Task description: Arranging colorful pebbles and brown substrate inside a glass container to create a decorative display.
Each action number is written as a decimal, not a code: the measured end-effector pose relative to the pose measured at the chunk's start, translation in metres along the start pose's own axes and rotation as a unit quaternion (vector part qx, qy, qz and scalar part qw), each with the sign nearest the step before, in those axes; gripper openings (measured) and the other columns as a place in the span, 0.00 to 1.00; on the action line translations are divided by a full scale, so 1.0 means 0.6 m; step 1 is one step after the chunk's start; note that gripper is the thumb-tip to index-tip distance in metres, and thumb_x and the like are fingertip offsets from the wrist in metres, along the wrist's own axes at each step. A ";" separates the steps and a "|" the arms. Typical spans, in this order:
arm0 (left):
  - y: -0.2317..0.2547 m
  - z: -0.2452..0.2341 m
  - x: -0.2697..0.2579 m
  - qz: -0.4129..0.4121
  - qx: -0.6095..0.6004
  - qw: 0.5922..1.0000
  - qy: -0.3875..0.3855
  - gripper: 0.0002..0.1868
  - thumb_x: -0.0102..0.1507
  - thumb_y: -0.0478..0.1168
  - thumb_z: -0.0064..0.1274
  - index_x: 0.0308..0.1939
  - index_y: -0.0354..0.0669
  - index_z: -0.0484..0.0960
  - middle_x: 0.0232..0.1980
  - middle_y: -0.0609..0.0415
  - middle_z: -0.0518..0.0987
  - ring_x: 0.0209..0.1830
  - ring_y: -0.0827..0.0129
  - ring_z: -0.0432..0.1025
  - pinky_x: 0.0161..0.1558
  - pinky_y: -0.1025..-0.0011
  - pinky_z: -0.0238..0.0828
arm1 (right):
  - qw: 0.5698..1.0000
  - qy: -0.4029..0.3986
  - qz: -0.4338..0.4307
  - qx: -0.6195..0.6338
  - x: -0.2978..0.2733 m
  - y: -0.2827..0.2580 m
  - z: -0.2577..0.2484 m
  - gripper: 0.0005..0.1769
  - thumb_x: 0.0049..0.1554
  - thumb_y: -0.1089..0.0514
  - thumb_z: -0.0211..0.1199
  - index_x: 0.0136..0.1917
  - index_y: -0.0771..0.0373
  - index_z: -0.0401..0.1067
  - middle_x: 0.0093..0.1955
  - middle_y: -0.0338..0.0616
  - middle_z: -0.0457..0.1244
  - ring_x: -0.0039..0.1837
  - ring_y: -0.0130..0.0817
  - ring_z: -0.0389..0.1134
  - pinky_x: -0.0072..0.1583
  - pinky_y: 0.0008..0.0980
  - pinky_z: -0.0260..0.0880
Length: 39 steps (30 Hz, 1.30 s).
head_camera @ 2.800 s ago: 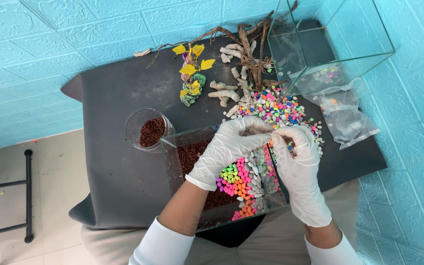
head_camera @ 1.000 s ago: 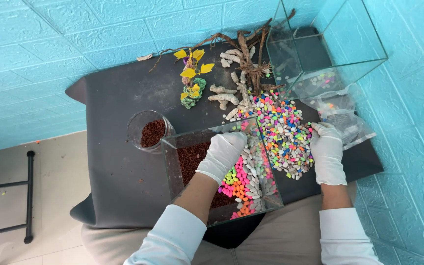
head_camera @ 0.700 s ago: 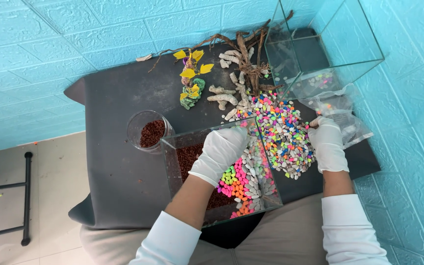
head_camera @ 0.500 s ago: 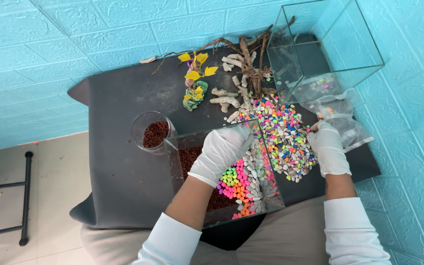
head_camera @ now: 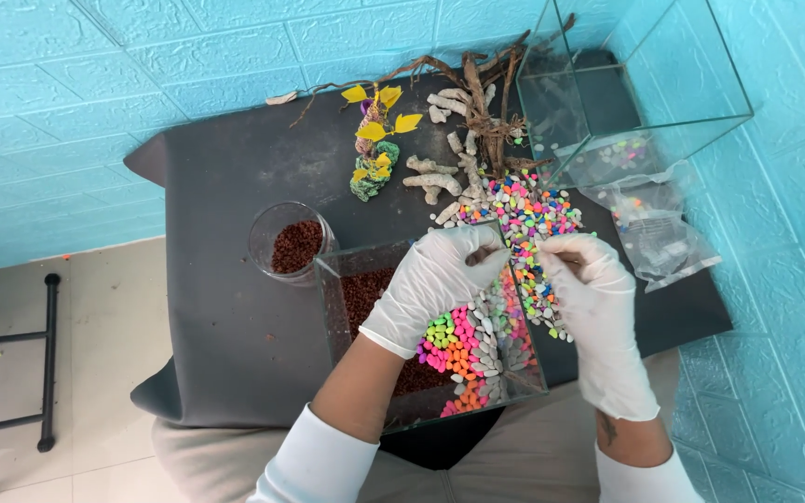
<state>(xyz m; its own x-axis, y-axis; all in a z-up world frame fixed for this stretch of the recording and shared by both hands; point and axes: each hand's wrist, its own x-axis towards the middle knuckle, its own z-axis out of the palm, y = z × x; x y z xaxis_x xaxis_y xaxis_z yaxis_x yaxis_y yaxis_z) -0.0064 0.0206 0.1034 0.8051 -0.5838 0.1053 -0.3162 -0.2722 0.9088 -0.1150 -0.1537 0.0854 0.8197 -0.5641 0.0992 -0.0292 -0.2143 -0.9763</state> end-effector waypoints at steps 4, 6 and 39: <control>-0.013 0.004 0.010 -0.057 -0.099 0.993 -0.012 0.09 0.59 0.46 0.63 0.42 0.54 0.87 0.34 0.53 0.84 0.35 0.70 0.80 0.36 0.72 0.79 | 0.998 -0.030 -0.059 -0.019 -0.008 -0.051 0.035 0.05 0.58 0.70 0.69 0.49 0.66 0.77 0.48 0.51 0.70 0.51 0.39 0.75 0.53 0.33 0.75; -0.039 0.017 0.017 -0.125 -0.226 0.964 -0.059 0.09 0.60 0.40 0.63 0.44 0.46 0.87 0.35 0.49 0.85 0.34 0.72 0.81 0.31 0.78 0.79 | 0.990 -0.034 -0.122 -0.065 -0.009 -0.060 0.046 0.10 0.57 0.72 0.68 0.53 0.69 0.76 0.49 0.54 0.70 0.50 0.44 0.75 0.51 0.37 0.77; -0.112 0.092 -0.005 0.154 0.274 0.924 0.218 0.16 0.70 0.40 0.43 0.33 0.37 0.81 0.25 0.63 0.65 0.28 0.74 0.72 0.34 0.95 0.63 | 0.992 0.101 0.004 -0.070 0.041 0.190 -0.048 0.21 0.61 0.68 0.67 0.65 0.54 0.71 0.55 0.40 0.67 0.54 0.31 0.69 0.52 0.22 0.69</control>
<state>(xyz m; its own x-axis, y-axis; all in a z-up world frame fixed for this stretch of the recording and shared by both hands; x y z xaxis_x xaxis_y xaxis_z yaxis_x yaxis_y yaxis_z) -0.0151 -0.0017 0.0194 0.7223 -0.3669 0.5862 -0.6747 -0.5599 0.4809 -0.1148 -0.2152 -0.0177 0.6885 -0.7111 0.1425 -0.1261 -0.3109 -0.9420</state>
